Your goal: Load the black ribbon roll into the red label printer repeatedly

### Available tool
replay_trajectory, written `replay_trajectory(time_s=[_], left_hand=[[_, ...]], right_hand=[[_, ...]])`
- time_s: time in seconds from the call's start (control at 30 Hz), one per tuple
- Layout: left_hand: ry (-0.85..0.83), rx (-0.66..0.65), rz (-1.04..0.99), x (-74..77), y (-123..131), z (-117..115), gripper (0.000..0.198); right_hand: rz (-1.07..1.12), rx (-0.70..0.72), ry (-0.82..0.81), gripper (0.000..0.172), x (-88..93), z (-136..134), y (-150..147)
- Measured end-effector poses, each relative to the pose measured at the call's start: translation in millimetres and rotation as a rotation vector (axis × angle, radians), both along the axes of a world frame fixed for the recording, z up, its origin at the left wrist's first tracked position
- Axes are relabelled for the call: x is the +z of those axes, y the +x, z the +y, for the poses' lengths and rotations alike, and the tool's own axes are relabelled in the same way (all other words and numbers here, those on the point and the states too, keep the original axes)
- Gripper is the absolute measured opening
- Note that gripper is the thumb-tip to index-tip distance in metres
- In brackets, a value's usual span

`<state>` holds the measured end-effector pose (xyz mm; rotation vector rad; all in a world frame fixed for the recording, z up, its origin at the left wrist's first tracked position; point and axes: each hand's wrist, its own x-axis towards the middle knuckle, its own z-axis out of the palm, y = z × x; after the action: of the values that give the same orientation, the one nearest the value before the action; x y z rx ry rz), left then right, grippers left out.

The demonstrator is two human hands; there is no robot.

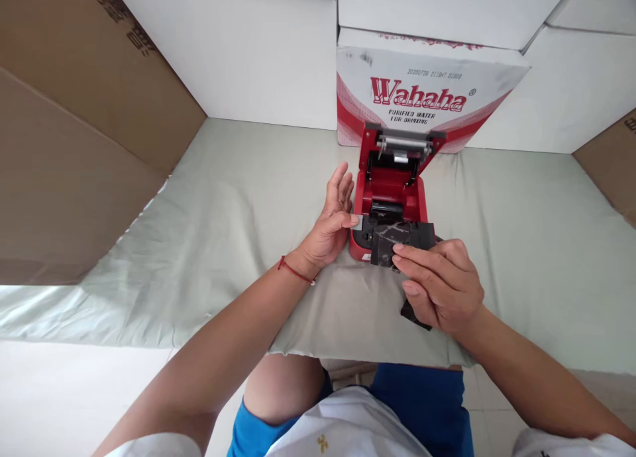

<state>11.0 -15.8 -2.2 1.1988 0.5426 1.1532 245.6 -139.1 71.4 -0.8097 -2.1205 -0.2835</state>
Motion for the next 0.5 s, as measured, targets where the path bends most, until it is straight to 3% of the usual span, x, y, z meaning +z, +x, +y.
replay_trajectory(time_s=[0.13, 0.3, 0.4, 0.5], left_hand=[[-0.059, -0.03, -0.035, 6.0, 4, -2, 0.129], [-0.044, -0.021, -0.06, 8.0, 8, -5, 0.116], [-0.049, -0.035, -0.077, 7.7, 9, -5, 0.113], [-0.066, -0.041, -0.113, 8.2, 10, -5, 0.113]], right_hand=[[0.008, -0.002, -0.015, 0.025, 1.8, 1, -1], [0.051, 0.018, -0.1, 0.027, 11.4, 3, 3], [0.231, -0.034, -0.271, 0.036, 35.8, 9, 12], [0.333, -0.249, -0.485, 0.036, 71.2, 32, 19]])
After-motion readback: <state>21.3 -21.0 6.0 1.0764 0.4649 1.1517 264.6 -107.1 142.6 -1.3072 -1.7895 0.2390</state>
